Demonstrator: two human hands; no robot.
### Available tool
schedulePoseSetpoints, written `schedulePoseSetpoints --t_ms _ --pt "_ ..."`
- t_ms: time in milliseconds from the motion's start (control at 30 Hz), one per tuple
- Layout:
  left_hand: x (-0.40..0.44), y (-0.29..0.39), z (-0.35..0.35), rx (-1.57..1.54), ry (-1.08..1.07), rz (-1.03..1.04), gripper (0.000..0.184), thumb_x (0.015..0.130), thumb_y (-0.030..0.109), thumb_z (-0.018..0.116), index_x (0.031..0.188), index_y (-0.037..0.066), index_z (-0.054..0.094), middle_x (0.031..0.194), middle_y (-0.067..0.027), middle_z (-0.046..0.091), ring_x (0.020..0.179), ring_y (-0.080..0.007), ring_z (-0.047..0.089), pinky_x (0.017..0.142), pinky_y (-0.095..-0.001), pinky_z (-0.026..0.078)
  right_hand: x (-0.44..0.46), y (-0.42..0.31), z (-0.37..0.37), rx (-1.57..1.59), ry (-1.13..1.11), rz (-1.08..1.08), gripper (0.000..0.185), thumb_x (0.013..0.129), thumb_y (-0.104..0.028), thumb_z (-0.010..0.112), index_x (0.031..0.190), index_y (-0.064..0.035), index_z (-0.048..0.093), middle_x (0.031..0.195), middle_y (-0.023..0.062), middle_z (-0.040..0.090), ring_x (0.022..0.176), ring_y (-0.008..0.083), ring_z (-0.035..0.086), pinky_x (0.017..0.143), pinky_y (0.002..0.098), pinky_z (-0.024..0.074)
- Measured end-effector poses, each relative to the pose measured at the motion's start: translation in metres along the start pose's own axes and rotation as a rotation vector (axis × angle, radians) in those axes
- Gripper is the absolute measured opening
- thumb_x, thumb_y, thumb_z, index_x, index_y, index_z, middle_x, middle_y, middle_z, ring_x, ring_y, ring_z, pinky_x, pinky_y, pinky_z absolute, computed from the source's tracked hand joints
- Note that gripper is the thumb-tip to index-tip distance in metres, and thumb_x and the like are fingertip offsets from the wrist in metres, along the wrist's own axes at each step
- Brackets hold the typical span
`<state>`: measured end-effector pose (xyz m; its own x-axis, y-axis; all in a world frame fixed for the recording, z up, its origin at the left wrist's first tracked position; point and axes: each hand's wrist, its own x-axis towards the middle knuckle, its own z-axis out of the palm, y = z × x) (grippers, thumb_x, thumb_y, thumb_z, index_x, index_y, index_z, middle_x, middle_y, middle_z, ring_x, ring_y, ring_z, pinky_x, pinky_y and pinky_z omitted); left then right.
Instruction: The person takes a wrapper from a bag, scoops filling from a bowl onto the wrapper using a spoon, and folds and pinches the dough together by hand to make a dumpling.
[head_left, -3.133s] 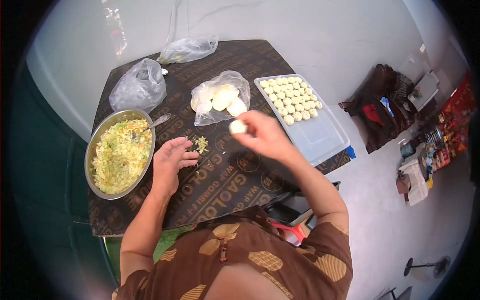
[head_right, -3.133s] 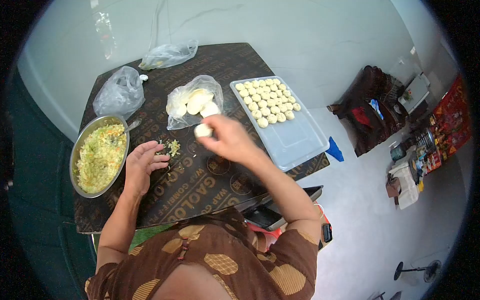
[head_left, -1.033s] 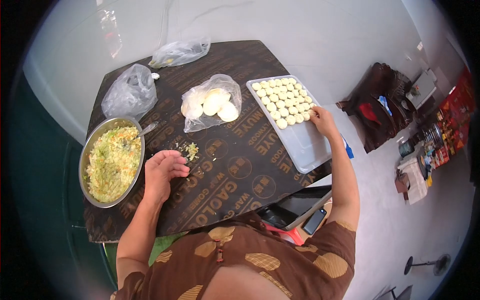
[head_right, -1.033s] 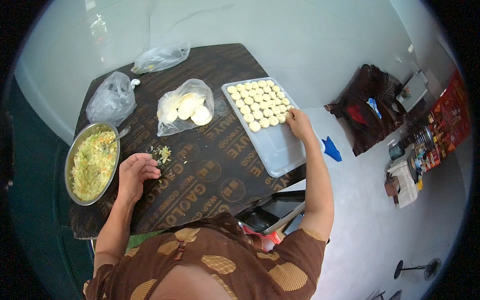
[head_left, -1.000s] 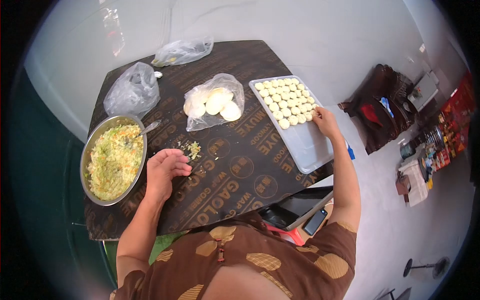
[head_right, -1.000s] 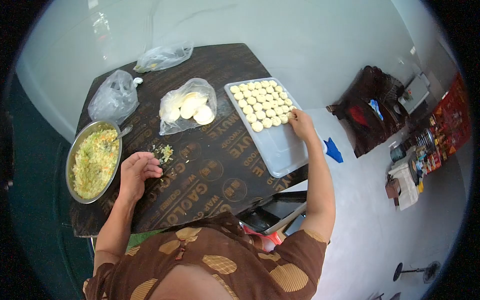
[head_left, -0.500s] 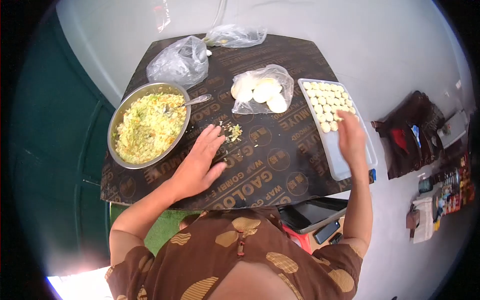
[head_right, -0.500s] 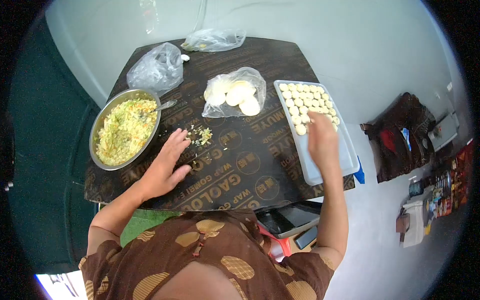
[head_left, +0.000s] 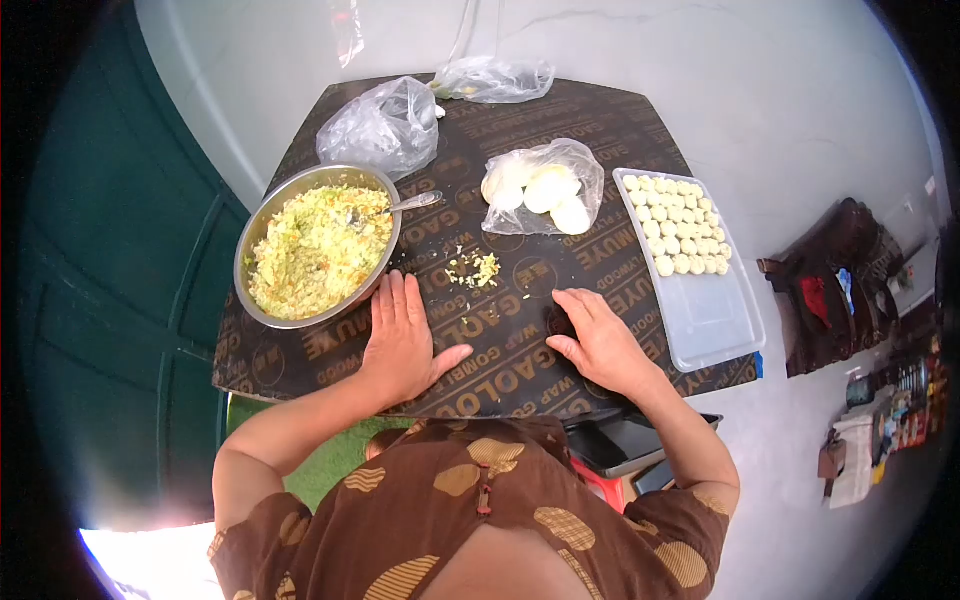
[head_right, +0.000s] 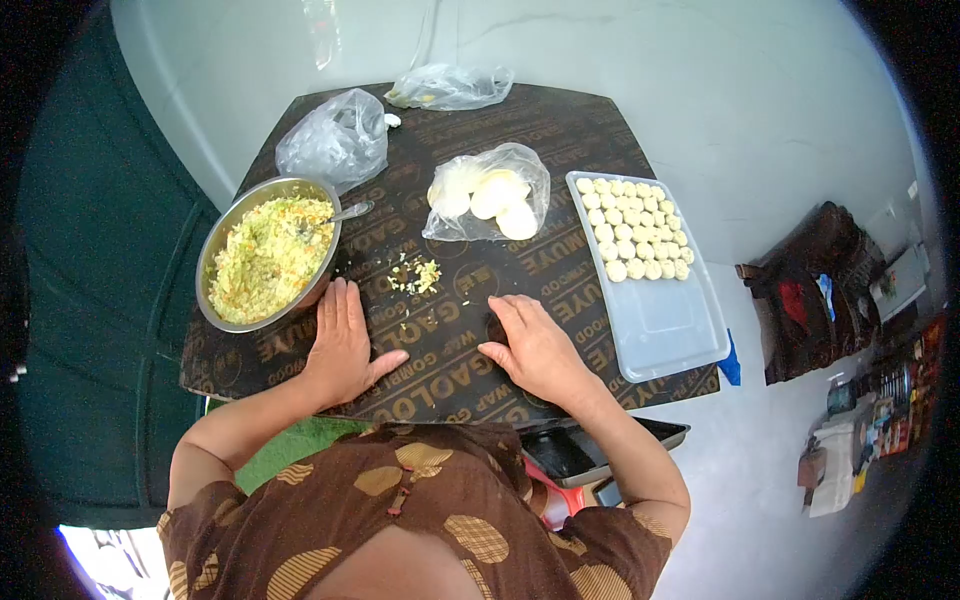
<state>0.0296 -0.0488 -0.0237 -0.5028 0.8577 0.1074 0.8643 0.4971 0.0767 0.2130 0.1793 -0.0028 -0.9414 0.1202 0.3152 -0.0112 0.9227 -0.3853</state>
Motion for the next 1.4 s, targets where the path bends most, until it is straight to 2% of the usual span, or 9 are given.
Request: schedulePoseSetpoints --t_ms 300,433,633,700,833,933,1100,1267,1400 --pt "0.090 0.004 0.018 -0.129 0.097 -0.002 0.092 0.092 0.050 0.051 0.139 -0.019 0.013 0.144 -0.0401 0.020 0.137 -0.0497 0.020 0.115 -0.0498 0.017 -0.006 0.004 -0.004 0.067 -0.004 0.046 0.055 0.089 -0.027 0.064 0.129 0.0048 0.043 0.124 0.0245 0.050 0.117 0.0400 0.048 0.100 0.0433 0.0409" --pt "0.088 0.010 0.015 -0.441 0.114 0.246 0.085 0.093 0.047 0.050 0.140 -0.016 0.016 0.145 -0.0378 0.022 0.139 -0.0460 0.021 0.115 -0.0456 0.019 0.001 0.003 0.001 0.104 -0.004 0.052 0.053 0.090 -0.025 0.062 0.129 0.0049 0.044 0.126 0.0260 0.050 0.119 0.0408 0.047 0.101 0.0435 0.0405" --pt "0.067 0.009 0.009 -0.818 0.202 0.087 0.062 0.101 0.035 0.039 0.140 -0.012 0.028 0.148 -0.0290 0.028 0.141 -0.0405 0.021 0.115 -0.0413 0.019 0.035 -0.019 0.018 0.191 0.010 0.029 0.049 0.094 -0.018 0.056 0.134 0.0041 0.041 0.136 0.0248 0.044 0.129 0.0386 0.041 0.107 0.0407 0.0349" --pt "0.068 0.010 0.009 -0.916 0.218 0.034 0.059 0.102 0.033 0.037 0.141 -0.011 0.030 0.148 -0.0262 0.031 0.142 -0.0357 0.023 0.115 -0.0384 0.019 0.053 -0.036 0.033 0.501 0.149 0.045 0.051 0.098 -0.022 0.049 0.139 0.0058 0.036 0.144 0.0231 0.039 0.136 0.0330 0.036 0.112 0.0370 0.0280" --pt "0.070 0.042 -0.005 -1.819 0.259 -0.181 0.058 0.104 0.031 0.035 0.148 -0.002 0.021 0.153 -0.0151 0.027 0.141 -0.0238 0.026 0.115 -0.0330 0.021 0.090 -0.083 0.057 1.042 0.137 0.256 0.070 0.102 -0.047 0.026 0.147 0.0067 0.018 0.155 0.0240 0.015 0.146 0.0308 0.010 0.118 0.0353 0.0104" --pt "0.070 0.045 0.015 -1.735 0.430 -0.045 0.055 0.104 0.032 0.033 0.148 0.001 0.022 0.152 -0.0115 0.028 0.140 -0.0217 0.028 0.114 -0.0326 0.023 0.102 -0.099 0.071 1.125 0.305 0.282 0.064 0.104 -0.041 0.032 0.146 0.0068 0.022 0.155 0.0162 0.023 0.144 0.0238 0.018 0.117 0.0323 0.0156" --pt "0.048 0.058 -0.029 -2.049 0.235 -0.250 0.055 0.104 0.036 0.032 0.149 0.005 0.024 0.152 -0.0085 0.029 0.138 -0.0183 0.030 0.114 -0.0321 0.023 0.117 -0.094 0.068 1.426 0.225 0.389 0.076 0.100 -0.054 0.027 0.148 0.0041 0.018 0.155 0.0188 0.018 0.145 0.0257 0.015 0.117 0.0337 0.0127" --pt "0.022 0.056 -0.051 -2.088 0.153 -0.030 0.062 0.103 0.038 0.027 0.150 0.000 0.012 0.157 -0.0098 0.017 0.144 -0.0214 0.017 0.117 -0.0371 0.013 0.131 -0.060 0.091 0.518 0.372 -0.004 0.065 0.102 -0.046 0.020 0.142 0.0031 0.035 0.149 0.0221 0.031 0.141 0.0451 0.012 0.115 0.0505 0.0043" --pt "0.020 0.045 -0.050 -2.117 0.083 -0.040 0.061 0.103 0.038 0.026 0.150 0.002 0.014 0.157 -0.0101 0.018 0.144 -0.0213 0.019 0.117 -0.0374 0.013 0.133 -0.055 0.077 -0.028 0.398 -0.024 0.050 0.103 -0.035 0.028 0.138 -0.0033 0.045 0.147 0.0185 0.038 0.142 0.0405 0.016 0.115 0.0452 0.0103"
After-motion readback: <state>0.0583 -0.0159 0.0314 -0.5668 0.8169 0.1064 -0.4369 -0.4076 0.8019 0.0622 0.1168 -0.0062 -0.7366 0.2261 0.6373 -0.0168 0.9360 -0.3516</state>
